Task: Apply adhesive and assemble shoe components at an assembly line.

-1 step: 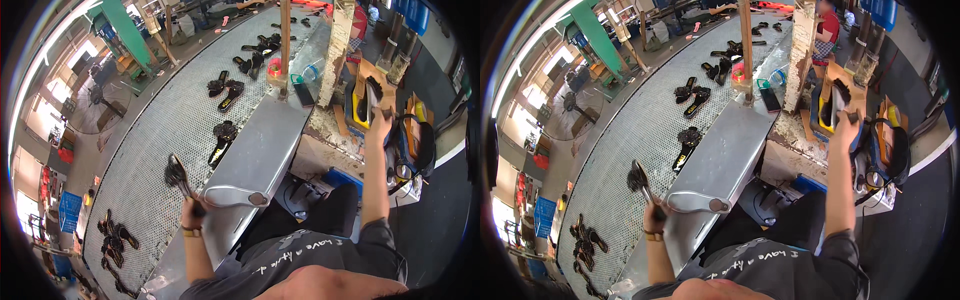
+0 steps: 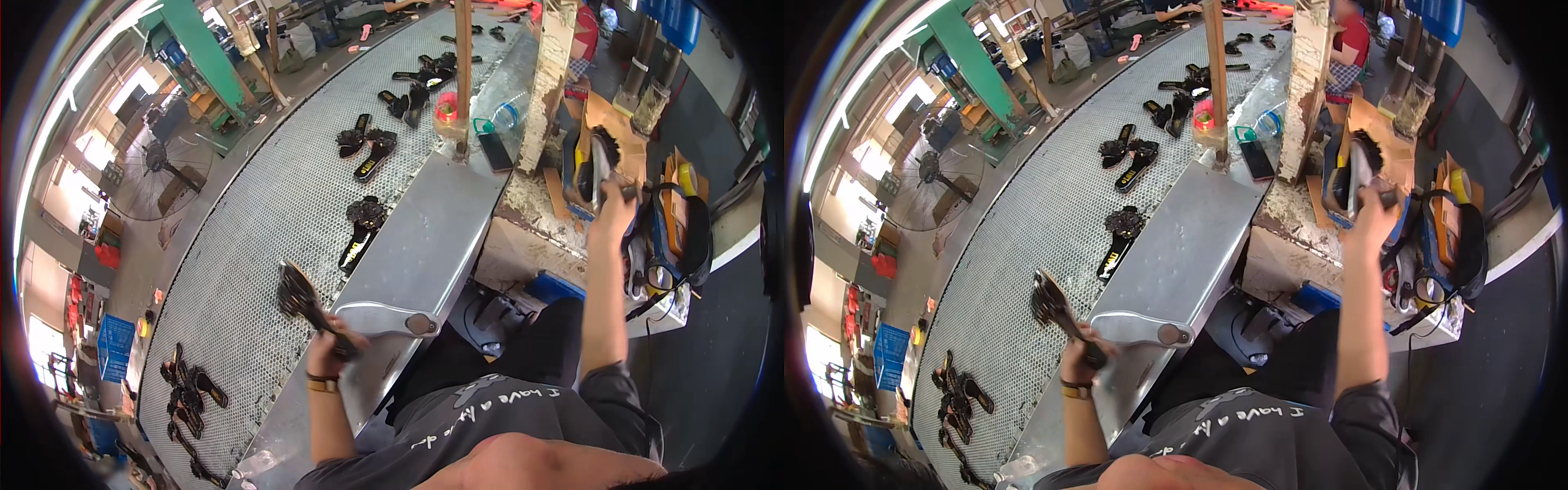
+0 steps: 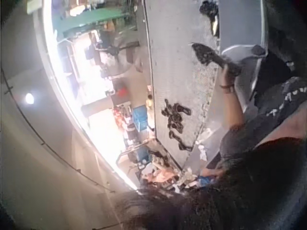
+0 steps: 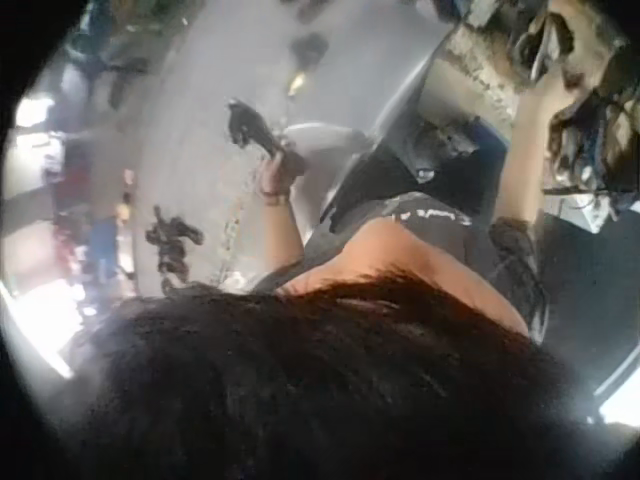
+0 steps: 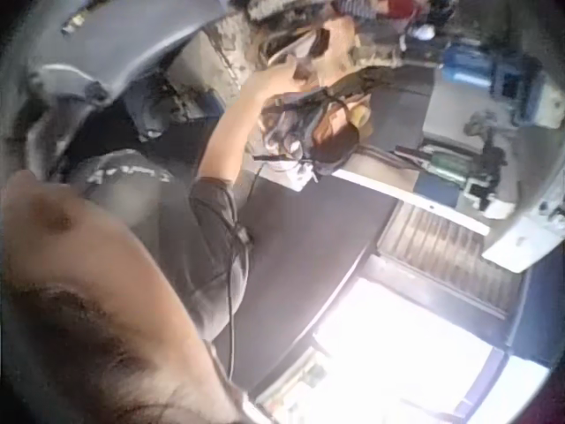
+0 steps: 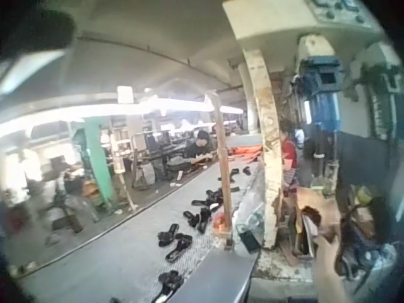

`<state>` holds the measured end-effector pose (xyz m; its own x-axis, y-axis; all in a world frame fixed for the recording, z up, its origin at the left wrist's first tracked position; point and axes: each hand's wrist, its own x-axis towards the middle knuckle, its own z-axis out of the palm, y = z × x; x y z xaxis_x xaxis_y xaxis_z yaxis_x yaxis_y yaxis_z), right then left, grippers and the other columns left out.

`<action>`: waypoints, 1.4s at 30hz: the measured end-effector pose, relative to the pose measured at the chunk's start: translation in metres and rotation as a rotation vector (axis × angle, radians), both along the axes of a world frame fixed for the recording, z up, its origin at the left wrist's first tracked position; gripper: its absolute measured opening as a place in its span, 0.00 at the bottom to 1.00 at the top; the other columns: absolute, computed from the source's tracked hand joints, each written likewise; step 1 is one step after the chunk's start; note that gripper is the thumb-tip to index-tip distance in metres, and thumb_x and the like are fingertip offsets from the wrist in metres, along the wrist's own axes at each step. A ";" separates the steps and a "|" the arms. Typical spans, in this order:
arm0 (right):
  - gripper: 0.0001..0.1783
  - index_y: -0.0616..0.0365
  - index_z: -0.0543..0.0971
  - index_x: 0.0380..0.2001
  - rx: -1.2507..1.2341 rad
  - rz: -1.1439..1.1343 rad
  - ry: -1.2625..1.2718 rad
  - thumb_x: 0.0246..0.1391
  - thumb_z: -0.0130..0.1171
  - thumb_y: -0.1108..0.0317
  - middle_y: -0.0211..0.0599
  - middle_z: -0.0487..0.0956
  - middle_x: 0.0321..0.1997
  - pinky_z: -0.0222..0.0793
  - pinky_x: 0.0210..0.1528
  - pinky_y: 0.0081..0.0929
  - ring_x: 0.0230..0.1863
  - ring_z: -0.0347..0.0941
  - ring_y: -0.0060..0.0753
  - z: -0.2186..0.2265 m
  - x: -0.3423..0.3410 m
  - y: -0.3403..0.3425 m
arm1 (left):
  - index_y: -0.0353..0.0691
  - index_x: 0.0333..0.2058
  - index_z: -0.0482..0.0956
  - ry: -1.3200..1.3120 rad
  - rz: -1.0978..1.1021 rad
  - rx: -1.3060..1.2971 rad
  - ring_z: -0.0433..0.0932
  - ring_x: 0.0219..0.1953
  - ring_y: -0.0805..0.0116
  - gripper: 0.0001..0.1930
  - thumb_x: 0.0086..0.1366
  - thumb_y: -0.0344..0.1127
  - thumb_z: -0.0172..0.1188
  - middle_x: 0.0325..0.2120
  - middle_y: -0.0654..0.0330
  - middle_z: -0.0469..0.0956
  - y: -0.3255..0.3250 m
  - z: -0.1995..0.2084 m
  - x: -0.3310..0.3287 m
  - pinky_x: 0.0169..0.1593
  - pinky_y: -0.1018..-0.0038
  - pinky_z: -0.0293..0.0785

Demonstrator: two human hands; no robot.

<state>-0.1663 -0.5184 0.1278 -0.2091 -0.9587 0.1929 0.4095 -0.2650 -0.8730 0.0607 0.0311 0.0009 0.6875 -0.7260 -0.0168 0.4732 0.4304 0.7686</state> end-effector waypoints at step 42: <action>0.47 0.74 0.65 0.55 -0.098 -0.284 1.666 0.54 0.66 0.38 0.55 0.84 0.28 0.81 0.34 0.47 0.32 0.85 0.57 0.029 -0.044 -0.024 | 0.40 0.43 0.85 -1.584 0.053 0.599 0.78 0.52 0.52 0.15 0.55 0.22 0.65 0.46 0.57 0.83 -0.167 0.043 -0.113 0.58 0.58 0.71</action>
